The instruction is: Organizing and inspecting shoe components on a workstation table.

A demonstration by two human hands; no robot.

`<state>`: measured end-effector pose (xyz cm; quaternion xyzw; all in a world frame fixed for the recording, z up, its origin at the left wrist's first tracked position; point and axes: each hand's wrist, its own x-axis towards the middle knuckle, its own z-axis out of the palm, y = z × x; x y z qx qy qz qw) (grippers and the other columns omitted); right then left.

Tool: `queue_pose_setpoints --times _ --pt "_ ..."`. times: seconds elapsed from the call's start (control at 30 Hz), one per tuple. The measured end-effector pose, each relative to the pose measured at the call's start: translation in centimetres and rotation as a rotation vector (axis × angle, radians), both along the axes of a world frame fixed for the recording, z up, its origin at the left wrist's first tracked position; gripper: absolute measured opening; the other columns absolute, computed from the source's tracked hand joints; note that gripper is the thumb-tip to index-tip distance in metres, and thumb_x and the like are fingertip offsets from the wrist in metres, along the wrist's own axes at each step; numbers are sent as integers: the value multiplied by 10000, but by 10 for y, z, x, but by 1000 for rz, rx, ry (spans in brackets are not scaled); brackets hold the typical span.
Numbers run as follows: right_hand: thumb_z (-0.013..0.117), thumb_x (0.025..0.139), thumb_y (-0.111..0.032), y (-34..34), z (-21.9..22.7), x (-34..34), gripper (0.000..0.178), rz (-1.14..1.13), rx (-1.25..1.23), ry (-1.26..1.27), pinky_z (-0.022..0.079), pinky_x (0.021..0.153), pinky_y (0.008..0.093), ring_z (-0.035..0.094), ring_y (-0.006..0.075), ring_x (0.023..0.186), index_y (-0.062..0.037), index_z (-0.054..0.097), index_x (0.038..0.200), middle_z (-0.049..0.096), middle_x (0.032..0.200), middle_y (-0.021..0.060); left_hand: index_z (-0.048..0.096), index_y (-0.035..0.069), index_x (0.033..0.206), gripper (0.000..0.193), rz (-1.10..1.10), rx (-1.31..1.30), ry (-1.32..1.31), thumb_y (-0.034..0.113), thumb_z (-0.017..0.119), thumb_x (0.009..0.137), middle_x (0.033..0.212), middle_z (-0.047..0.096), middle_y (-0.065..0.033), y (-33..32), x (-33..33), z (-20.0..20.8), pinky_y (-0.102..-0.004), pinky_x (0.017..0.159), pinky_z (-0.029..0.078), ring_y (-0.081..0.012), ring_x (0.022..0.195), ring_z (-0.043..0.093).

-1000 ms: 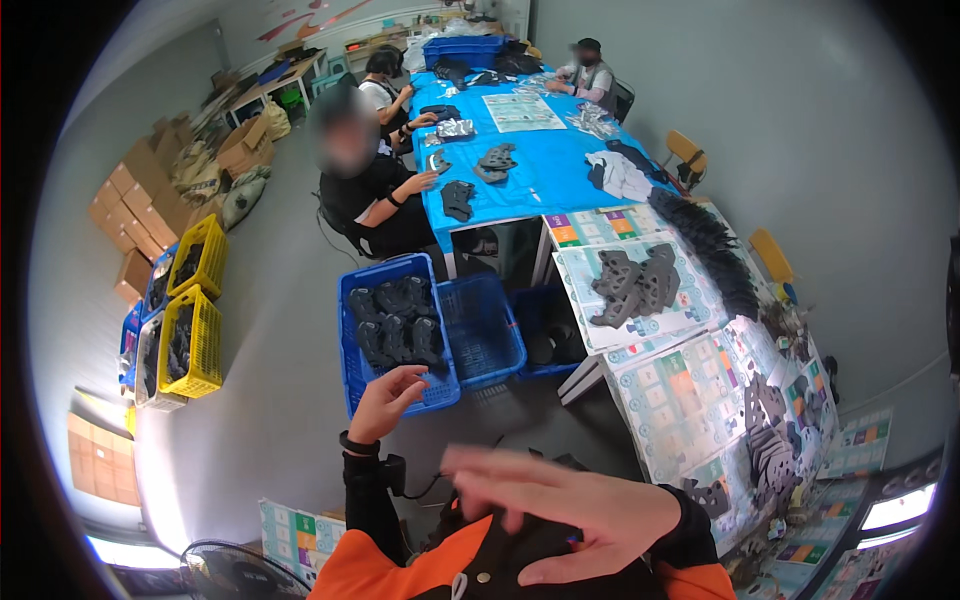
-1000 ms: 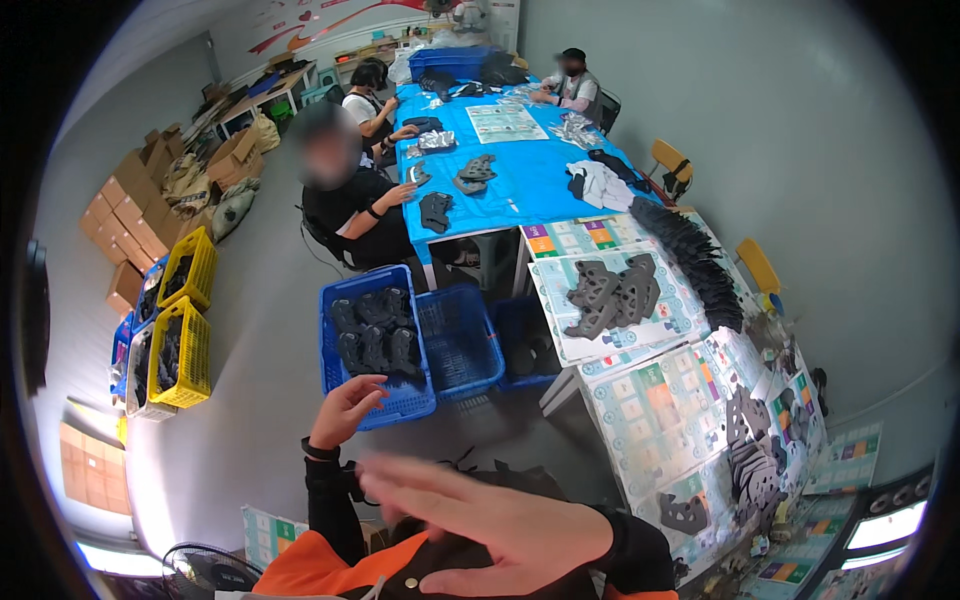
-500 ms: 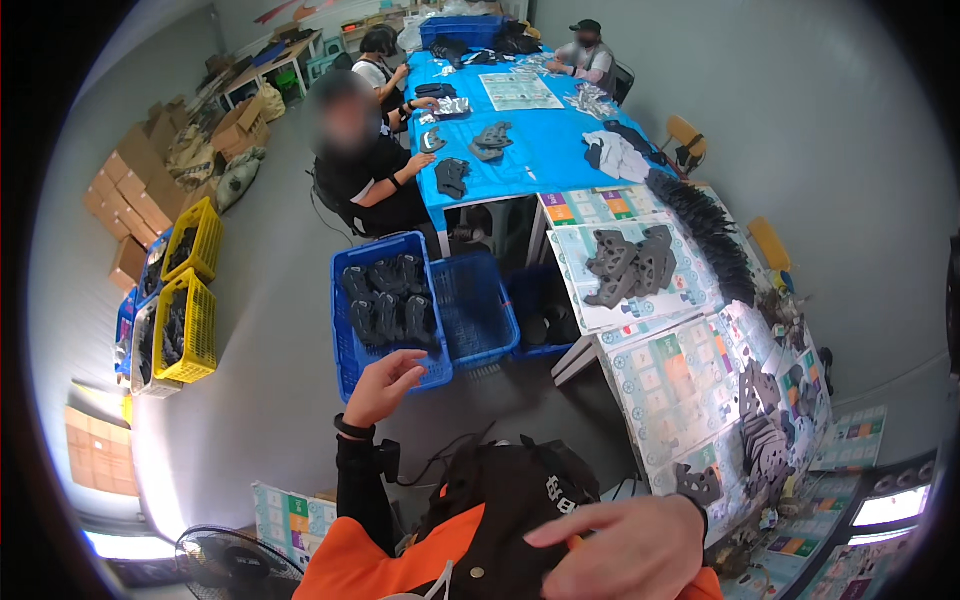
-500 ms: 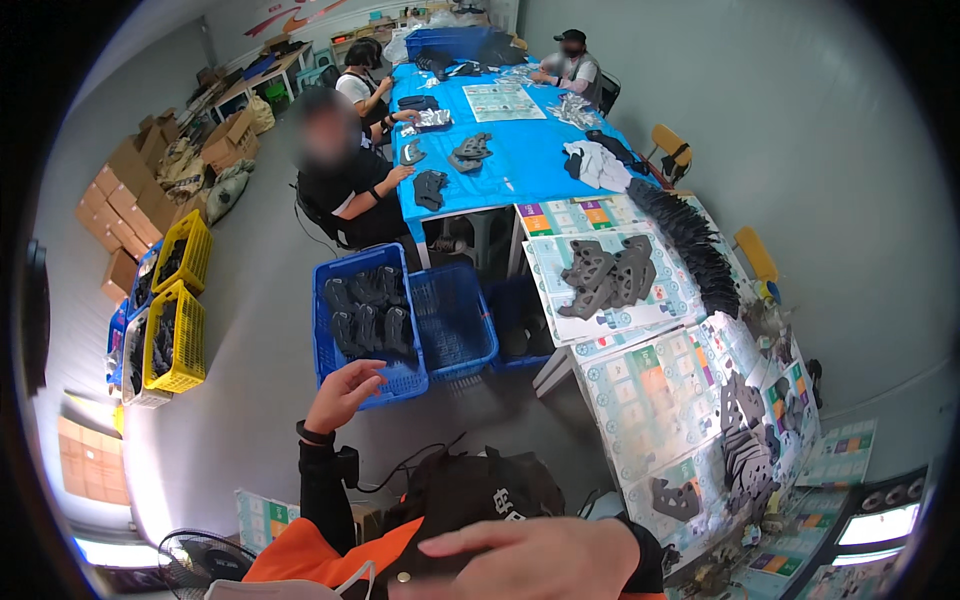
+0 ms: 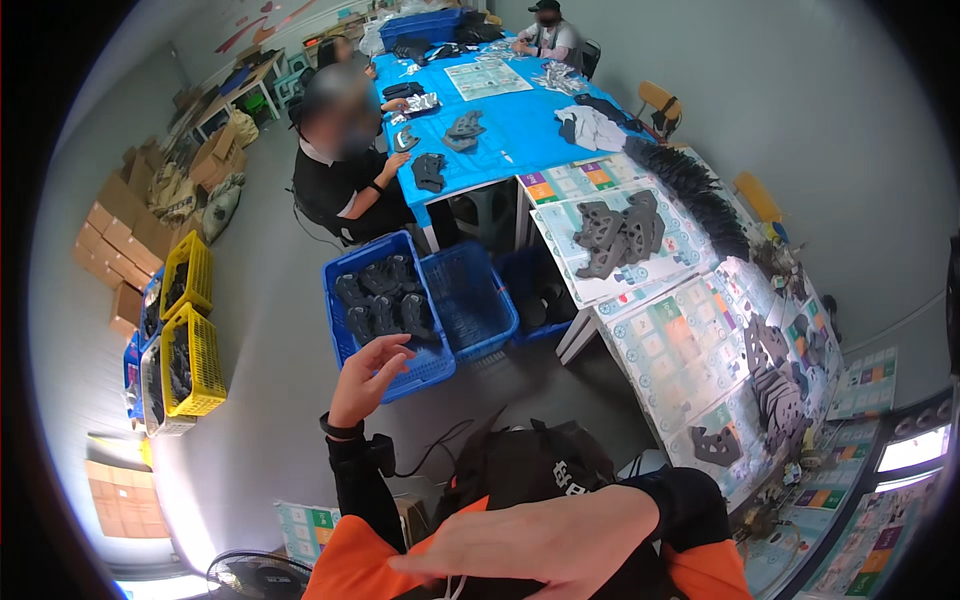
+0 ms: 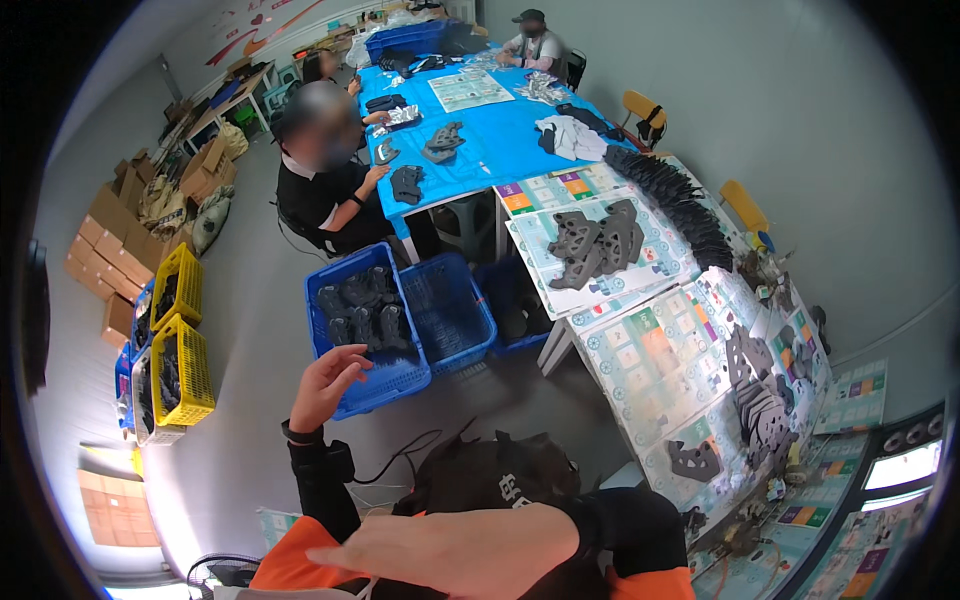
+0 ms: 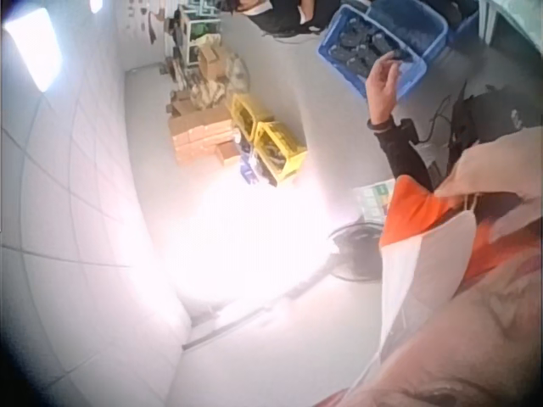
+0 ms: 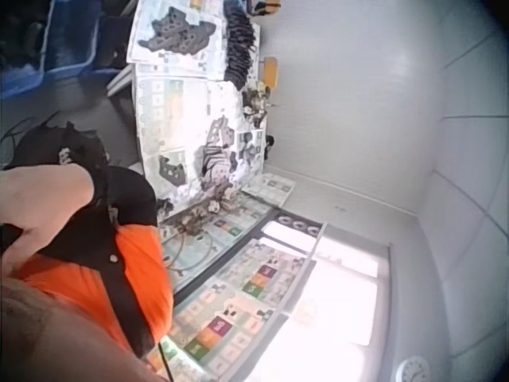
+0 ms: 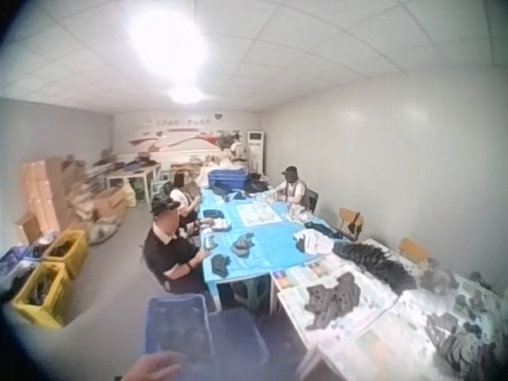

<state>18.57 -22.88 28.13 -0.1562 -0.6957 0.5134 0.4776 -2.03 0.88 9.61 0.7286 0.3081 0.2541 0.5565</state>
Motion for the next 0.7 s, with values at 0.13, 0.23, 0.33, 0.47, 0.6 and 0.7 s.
queue_pose_setpoints --times 0.13,0.23,0.33,0.47,0.6,0.7 --pt "731 959 -163 0 2 9 216 107 -66 -112 498 710 336 640 260 798 10 684 1081 665 935 137 625 21 1345 338 -1 2 24 135 610 1028 1087 748 -72 -1 -6 -3 -284 865 543 -127 944 692" --pt "737 955 -139 -1 9 28 156 146 -133 -96 438 563 313 604 225 639 6 683 977 636 820 98 627 25 1345 337 22 -18 30 138 609 1028 1090 749 -70 -6 -14 -5 -282 869 540 -123 949 689" --pt "750 942 -98 1 20 44 144 134 -72 1 376 483 303 568 185 529 21 677 903 617 725 81 640 14 1311 312 35 -25 32 130 612 1023 1068 749 -74 -13 -17 12 -279 863 537 -124 940 687" --pt "715 944 -58 -10 37 59 133 174 -252 330 411 441 291 588 201 483 47 691 866 669 685 116 650 -34 1227 263 -90 -30 -257 138 563 1048 1007 736 -125 -30 -37 59 -299 828 547 -185 906 694" --pt "660 990 -95 -4 55 73 230 428 -83 348 539 532 335 679 253 624 121 735 1012 728 881 184 668 -49 1100 281 -579 -45 -837 218 654 1015 941 707 -151 -93 -13 152 -360 727 563 -286 850 700" --pt "633 996 -42 -8 49 68 201 386 -88 459 544 548 313 680 248 635 105 748 1071 731 970 257 684 -42 1040 332 -899 56 -811 282 721 980 910 709 -147 -90 18 198 -372 635 556 -300 773 696"
